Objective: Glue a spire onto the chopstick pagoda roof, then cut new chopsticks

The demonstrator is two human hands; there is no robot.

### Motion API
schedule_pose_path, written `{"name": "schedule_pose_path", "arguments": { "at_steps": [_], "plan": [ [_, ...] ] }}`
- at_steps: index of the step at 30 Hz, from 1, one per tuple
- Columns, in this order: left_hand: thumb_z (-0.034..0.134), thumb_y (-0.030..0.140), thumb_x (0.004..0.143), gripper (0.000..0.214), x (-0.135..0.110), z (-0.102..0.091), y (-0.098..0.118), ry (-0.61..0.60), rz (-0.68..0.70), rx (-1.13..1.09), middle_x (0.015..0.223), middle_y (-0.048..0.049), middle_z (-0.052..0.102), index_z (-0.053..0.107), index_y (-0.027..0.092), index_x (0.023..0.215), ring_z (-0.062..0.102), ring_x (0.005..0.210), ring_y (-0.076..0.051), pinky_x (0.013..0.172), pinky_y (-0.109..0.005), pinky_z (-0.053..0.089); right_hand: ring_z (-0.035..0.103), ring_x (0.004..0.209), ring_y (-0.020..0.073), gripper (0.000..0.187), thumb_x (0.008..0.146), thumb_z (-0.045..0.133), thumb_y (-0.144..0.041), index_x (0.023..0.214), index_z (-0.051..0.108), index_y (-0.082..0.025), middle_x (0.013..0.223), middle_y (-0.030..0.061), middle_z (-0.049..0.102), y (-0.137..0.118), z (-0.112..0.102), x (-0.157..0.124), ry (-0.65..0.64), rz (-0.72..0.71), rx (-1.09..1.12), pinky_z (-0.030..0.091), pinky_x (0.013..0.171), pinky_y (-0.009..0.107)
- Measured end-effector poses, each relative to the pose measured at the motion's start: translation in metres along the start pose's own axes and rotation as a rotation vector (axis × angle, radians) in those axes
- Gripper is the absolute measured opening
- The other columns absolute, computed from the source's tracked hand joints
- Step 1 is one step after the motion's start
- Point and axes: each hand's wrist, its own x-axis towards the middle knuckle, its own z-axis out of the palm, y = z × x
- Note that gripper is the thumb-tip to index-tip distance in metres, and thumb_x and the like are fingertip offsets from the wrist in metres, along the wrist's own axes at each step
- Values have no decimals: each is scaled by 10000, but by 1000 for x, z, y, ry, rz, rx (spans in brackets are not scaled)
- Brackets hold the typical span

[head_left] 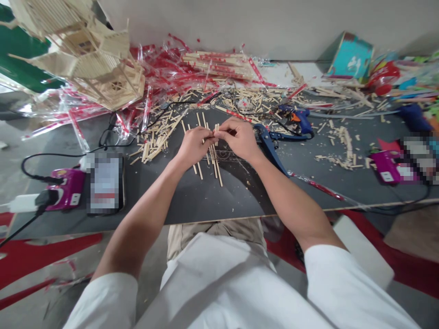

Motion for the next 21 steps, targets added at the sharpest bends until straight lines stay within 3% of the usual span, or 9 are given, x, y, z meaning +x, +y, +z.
{"name": "schedule_pose_path", "arguments": {
  "at_steps": [7, 10, 14, 17, 21],
  "plan": [
    [658, 266, 956, 179, 0, 3, 0, 3, 15, 16, 956, -65, 764, 808, 170, 962, 706, 911, -217, 857, -318, 510, 622, 750, 161, 316, 893, 742, -491, 805, 762, -188, 844, 42, 696, 0, -2, 1, 9, 29, 22, 451, 688, 315],
    [644, 328, 976, 227, -1, 0, 11, -11, -5, -20, 950, -67, 767, 802, 170, 937, 702, 933, -224, 867, -327, 506, 622, 750, 164, 353, 826, 789, -541, 796, 755, -190, 839, 39, 716, -2, -5, 1, 28, 138, 109, 467, 711, 321],
    [591, 417, 1016, 337, -3, -3, 29, -114, -158, -363, 878, -64, 785, 776, 146, 943, 716, 786, -177, 775, -296, 549, 594, 694, 142, 429, 709, 864, -588, 769, 734, -183, 735, 14, 697, -10, -8, 0, 17, 351, 363, 479, 684, 304],
    [598, 334, 1014, 271, -4, -1, 36, -198, -339, -717, 875, -89, 787, 726, 111, 931, 748, 727, -165, 730, -292, 610, 533, 619, 113, 460, 667, 890, -595, 730, 718, -173, 639, -10, 632, -18, -7, -3, -32, 449, 450, 450, 617, 282],
    [598, 217, 1010, 201, -6, -1, 40, -248, -481, -878, 910, -121, 790, 713, 91, 904, 760, 689, -159, 702, -294, 649, 511, 609, 104, 445, 647, 917, -565, 722, 721, -172, 625, -16, 613, -26, -5, -6, -44, 502, 470, 451, 617, 280]
  ]
}}
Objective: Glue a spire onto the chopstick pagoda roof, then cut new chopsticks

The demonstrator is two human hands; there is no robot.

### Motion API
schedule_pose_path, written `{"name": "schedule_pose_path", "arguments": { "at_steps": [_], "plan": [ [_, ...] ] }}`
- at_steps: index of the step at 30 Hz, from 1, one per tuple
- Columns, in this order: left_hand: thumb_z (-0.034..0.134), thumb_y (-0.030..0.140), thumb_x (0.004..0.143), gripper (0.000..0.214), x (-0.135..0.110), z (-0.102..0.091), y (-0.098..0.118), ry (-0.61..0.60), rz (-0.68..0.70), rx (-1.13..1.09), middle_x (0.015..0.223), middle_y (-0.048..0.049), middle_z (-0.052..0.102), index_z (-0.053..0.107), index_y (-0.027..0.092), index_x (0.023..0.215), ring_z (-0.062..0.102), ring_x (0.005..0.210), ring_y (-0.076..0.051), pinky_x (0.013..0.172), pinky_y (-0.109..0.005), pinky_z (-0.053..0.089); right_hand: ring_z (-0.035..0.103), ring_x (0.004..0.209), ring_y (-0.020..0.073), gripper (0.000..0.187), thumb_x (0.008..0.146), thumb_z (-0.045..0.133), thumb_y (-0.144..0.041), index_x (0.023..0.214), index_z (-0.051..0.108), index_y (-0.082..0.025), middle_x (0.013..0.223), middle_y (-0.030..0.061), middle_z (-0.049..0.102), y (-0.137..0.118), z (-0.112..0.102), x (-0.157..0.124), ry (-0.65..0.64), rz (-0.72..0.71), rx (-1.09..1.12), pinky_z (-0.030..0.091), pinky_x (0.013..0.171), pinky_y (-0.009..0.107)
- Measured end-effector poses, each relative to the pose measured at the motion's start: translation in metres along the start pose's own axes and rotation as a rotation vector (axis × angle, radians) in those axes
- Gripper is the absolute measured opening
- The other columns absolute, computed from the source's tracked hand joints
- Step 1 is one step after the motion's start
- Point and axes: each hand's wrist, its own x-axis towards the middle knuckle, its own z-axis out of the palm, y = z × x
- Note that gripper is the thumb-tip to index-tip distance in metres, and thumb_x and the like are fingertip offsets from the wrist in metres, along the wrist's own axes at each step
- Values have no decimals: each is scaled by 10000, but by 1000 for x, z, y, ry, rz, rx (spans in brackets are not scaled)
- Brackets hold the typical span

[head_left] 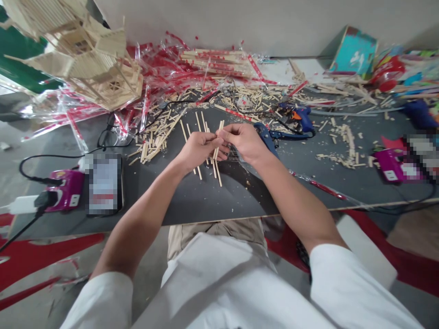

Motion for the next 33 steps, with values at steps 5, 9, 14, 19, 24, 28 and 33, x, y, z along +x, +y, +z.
{"name": "schedule_pose_path", "arguments": {
  "at_steps": [5, 9, 14, 19, 24, 28, 33],
  "plan": [
    [579, 203, 1036, 219, -4, 1, 4, -14, -80, -26, 898, -108, 790, 720, 91, 912, 777, 747, -162, 767, -305, 668, 520, 629, 111, 439, 671, 900, -568, 729, 723, -171, 657, -7, 626, 1, 1, -2, 3, 17, -17, 460, 639, 291],
    [597, 182, 1027, 197, -3, -1, 3, -1, -97, -38, 863, -112, 788, 723, 82, 914, 784, 755, -175, 768, -312, 673, 531, 633, 116, 477, 636, 901, -614, 709, 725, -177, 654, -6, 640, 4, 2, -2, -6, 22, -33, 462, 646, 291],
    [619, 177, 1011, 167, -4, -4, 1, -6, -90, -59, 849, -121, 788, 725, 84, 922, 790, 754, -203, 760, -347, 679, 599, 699, 152, 472, 719, 840, -646, 841, 793, -193, 772, 37, 726, -5, -12, -1, -84, 10, -182, 486, 692, 314],
    [623, 164, 1004, 160, -7, -12, 3, 22, -116, -52, 810, -134, 783, 720, 62, 929, 788, 719, -214, 759, -362, 684, 688, 981, 278, 575, 843, 727, -625, 1195, 752, -172, 1159, 150, 737, -28, -71, -10, 1, -32, -803, 549, 918, 446],
    [627, 181, 1000, 171, -7, -20, 2, 23, -103, -60, 810, -125, 783, 726, 81, 902, 786, 718, -210, 765, -366, 689, 469, 1388, 528, 1007, 756, 716, -773, 1462, 550, -75, 1450, 322, 524, -25, -134, -41, -2, 261, -1505, 422, 1119, 648],
    [648, 211, 991, 176, -7, -22, -1, 6, -88, -57, 822, -133, 784, 731, 85, 901, 789, 722, -217, 747, -359, 687, 367, 1455, 561, 1182, 781, 621, -841, 1578, 337, -16, 1577, 371, 370, -13, -148, -65, -139, 259, -1633, 401, 1132, 623],
    [705, 285, 961, 208, -8, -23, -3, -19, -83, -40, 827, -139, 780, 733, 87, 905, 785, 733, -220, 754, -366, 686, 564, 1245, 494, 664, 987, 458, -512, 1368, 525, 27, 1283, 359, 579, -15, -140, -73, -116, 208, -1760, 467, 1015, 577]
  ]
}}
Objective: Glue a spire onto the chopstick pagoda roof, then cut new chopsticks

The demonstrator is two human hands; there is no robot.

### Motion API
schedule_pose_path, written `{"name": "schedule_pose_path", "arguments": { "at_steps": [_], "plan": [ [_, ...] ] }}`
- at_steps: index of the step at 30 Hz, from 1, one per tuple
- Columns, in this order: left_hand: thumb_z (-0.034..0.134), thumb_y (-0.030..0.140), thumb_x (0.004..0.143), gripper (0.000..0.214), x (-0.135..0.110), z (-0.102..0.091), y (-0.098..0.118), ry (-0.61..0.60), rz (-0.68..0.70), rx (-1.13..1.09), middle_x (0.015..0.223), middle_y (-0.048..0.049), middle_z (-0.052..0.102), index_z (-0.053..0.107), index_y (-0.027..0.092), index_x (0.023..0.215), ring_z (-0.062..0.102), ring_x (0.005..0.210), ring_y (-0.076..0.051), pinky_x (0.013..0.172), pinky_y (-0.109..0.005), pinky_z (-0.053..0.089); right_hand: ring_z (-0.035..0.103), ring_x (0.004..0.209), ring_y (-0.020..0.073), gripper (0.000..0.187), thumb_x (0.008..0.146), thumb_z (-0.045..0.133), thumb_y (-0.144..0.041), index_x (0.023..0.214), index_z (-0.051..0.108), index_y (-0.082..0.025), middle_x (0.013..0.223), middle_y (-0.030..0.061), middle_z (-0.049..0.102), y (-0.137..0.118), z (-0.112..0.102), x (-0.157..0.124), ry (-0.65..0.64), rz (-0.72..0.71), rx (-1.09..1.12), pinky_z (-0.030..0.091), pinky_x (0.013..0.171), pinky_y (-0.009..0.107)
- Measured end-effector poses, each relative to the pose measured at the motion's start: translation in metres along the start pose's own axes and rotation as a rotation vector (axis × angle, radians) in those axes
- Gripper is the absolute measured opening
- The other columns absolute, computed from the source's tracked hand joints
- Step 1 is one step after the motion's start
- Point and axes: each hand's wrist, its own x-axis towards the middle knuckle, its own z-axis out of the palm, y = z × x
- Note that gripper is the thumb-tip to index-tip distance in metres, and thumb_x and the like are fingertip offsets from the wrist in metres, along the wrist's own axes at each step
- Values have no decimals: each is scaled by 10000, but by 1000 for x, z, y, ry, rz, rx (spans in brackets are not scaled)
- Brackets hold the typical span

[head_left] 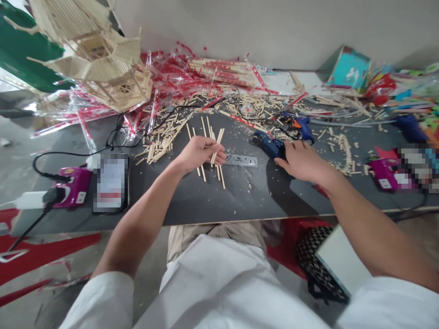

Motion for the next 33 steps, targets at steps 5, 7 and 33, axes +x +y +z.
{"name": "schedule_pose_path", "arguments": {
  "at_steps": [5, 7, 33],
  "plan": [
    [724, 294, 946, 209, -2, 0, 3, -27, -1, 12, 829, -141, 784, 746, 94, 889, 783, 721, -216, 718, -342, 682, 669, 945, 354, 534, 1022, 328, -532, 1126, 651, -121, 1045, 231, 692, -12, -22, 0, 40, 11, 306, 504, 843, 447],
    [731, 297, 939, 208, -3, 0, 5, -40, -12, 32, 827, -137, 787, 752, 98, 885, 781, 704, -214, 698, -330, 678, 651, 786, 285, 573, 1012, 325, -642, 921, 664, -188, 875, 139, 708, -22, -33, 1, -27, -40, 572, 488, 751, 398],
    [715, 281, 920, 204, -9, -2, 11, -145, -105, 144, 784, -122, 780, 758, 125, 796, 775, 689, -225, 664, -333, 660, 467, 695, 148, 620, 967, 372, -785, 837, 548, -205, 778, 9, 548, -70, -43, -1, -218, -283, 925, 349, 620, 291]
  ]
}}
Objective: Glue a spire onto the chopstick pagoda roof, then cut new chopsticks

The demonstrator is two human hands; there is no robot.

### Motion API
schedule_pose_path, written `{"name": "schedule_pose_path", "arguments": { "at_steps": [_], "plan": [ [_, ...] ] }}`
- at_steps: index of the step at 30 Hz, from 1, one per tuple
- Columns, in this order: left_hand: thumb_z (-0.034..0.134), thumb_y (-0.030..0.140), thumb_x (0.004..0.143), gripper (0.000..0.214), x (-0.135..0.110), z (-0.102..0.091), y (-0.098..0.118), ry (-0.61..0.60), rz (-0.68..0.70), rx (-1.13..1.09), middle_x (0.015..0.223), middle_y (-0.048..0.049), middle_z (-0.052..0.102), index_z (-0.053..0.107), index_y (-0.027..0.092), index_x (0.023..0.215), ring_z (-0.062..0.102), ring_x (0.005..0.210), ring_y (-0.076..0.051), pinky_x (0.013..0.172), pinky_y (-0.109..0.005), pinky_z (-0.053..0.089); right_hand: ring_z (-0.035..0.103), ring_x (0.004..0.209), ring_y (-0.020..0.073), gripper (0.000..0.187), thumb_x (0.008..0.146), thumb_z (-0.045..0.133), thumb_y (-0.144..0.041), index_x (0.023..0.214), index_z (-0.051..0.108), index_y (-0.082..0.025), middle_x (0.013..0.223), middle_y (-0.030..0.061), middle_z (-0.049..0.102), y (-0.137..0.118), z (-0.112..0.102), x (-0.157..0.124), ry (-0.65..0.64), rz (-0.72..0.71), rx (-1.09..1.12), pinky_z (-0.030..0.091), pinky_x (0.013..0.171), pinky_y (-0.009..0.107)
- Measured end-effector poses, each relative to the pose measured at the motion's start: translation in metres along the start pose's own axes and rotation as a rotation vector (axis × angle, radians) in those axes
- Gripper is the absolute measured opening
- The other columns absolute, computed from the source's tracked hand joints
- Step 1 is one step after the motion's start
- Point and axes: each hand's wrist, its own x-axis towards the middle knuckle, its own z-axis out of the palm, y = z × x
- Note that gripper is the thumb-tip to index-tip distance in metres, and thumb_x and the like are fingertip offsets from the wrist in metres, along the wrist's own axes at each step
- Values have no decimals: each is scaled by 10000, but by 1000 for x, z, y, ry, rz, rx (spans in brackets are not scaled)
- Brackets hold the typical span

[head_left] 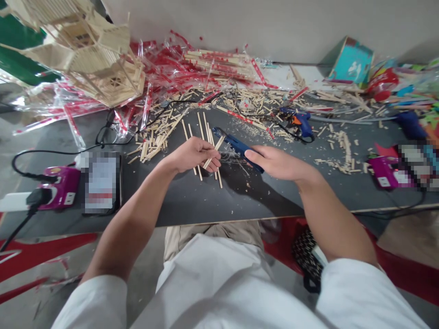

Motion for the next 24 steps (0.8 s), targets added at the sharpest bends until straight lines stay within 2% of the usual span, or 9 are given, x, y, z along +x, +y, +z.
{"name": "schedule_pose_path", "arguments": {
  "at_steps": [4, 9, 19, 24],
  "plan": [
    [711, 257, 925, 199, 0, 1, 2, 10, -8, -7, 776, -125, 777, 751, 112, 795, 772, 675, -227, 666, -339, 660, 453, 694, 146, 625, 967, 363, -789, 829, 528, -202, 770, 6, 522, -2, 0, -1, -9, 12, -2, 342, 619, 293],
    [770, 329, 883, 225, 0, -2, 0, 3, -10, -9, 780, -116, 782, 762, 119, 801, 773, 682, -223, 662, -322, 663, 448, 719, 146, 603, 984, 362, -766, 859, 530, -201, 797, 3, 515, -5, -1, -2, -34, 22, -8, 344, 656, 296],
    [793, 361, 889, 266, 2, -6, -6, -18, 31, -13, 787, -153, 777, 787, 107, 812, 777, 665, -264, 653, -378, 676, 453, 724, 148, 611, 979, 358, -773, 867, 541, -201, 799, 2, 519, -5, 1, -1, -23, 27, -31, 343, 666, 295],
    [784, 384, 891, 290, 3, -7, -8, -35, 39, 0, 773, -154, 774, 780, 108, 803, 777, 655, -280, 619, -387, 671, 498, 730, 163, 686, 951, 319, -829, 818, 556, -199, 787, 19, 587, -9, 3, 1, 2, 125, -114, 346, 686, 301]
  ]
}}
